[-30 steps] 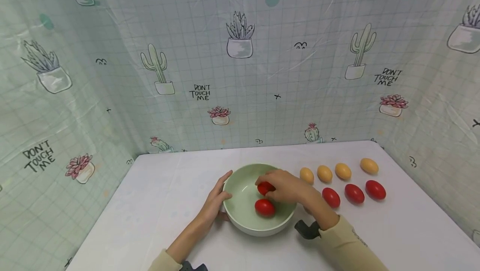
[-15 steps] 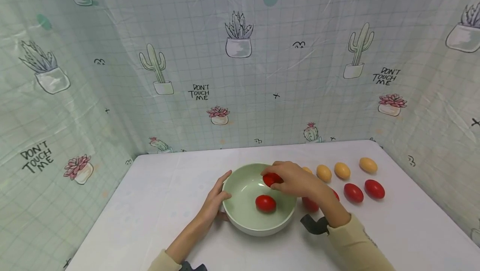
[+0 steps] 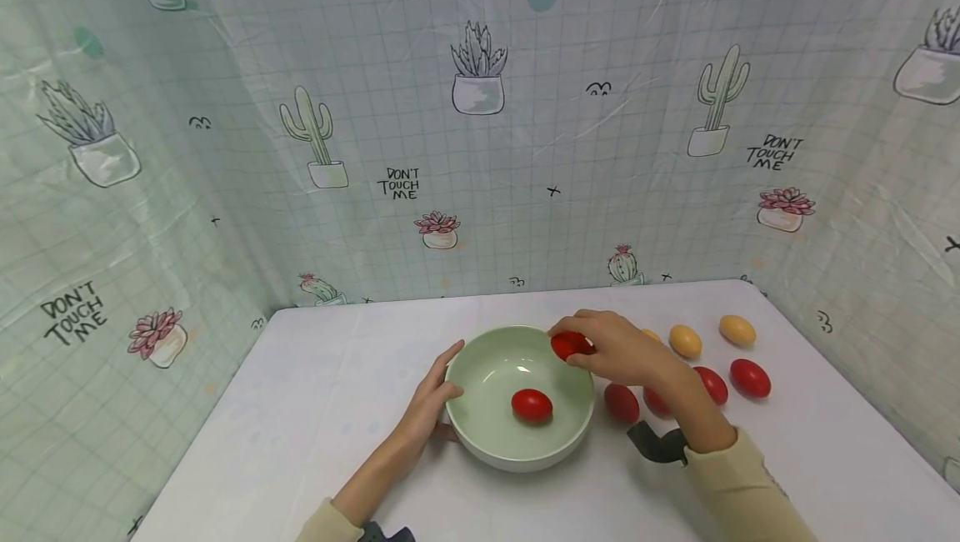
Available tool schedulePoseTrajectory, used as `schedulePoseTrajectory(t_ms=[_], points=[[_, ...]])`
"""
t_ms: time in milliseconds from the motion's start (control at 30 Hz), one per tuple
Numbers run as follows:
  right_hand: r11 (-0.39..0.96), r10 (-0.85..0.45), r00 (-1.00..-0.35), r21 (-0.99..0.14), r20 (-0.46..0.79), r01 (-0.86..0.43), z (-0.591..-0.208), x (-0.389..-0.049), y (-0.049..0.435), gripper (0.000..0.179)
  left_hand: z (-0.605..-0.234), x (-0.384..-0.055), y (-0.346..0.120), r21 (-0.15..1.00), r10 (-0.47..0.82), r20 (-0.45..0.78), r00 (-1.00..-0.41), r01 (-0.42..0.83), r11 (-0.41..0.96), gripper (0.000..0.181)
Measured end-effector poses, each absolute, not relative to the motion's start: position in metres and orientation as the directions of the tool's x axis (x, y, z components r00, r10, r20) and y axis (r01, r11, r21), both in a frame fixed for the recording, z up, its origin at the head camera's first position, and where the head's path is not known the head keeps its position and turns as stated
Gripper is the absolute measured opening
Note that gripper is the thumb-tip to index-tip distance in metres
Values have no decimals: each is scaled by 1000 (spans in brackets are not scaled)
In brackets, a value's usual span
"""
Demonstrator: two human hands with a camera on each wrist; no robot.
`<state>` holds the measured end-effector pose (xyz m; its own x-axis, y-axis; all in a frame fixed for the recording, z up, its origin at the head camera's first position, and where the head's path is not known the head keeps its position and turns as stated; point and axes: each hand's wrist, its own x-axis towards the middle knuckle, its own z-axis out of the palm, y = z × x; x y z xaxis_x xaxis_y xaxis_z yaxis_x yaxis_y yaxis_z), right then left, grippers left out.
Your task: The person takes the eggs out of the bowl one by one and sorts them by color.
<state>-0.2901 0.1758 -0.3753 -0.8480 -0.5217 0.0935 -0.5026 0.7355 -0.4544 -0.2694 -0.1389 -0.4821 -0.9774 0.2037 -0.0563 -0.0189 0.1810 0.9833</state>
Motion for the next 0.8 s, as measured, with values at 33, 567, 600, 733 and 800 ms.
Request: schedulePoseTrajectory(t_ms=[33, 567, 600, 733, 800], points=[[738, -514, -853, -457, 95, -496, -375, -290, 179, 39, -482, -269, -139, 983, 204, -56, -977, -18, 182, 72], [745, -434, -891, -504, 131, -437, -362, -284, 236, 42, -486, -271, -139, 985, 221, -51, -974, -12, 171, 74], [744, -427, -893, -508, 139, -435, -361, -283, 240, 42, -486, -271, -139, 985, 220, -51, -974, -13, 170, 74], [758, -389, -906, -501, 164, -417, -357, -282, 257, 45, -485, -271, -139, 986, 221, -53, -974, -16, 166, 74], [768, -366, -917, -504, 161, -395, -355, -281, 264, 46, -484, -270, -139, 986, 222, -52, -974, -15, 166, 74]])
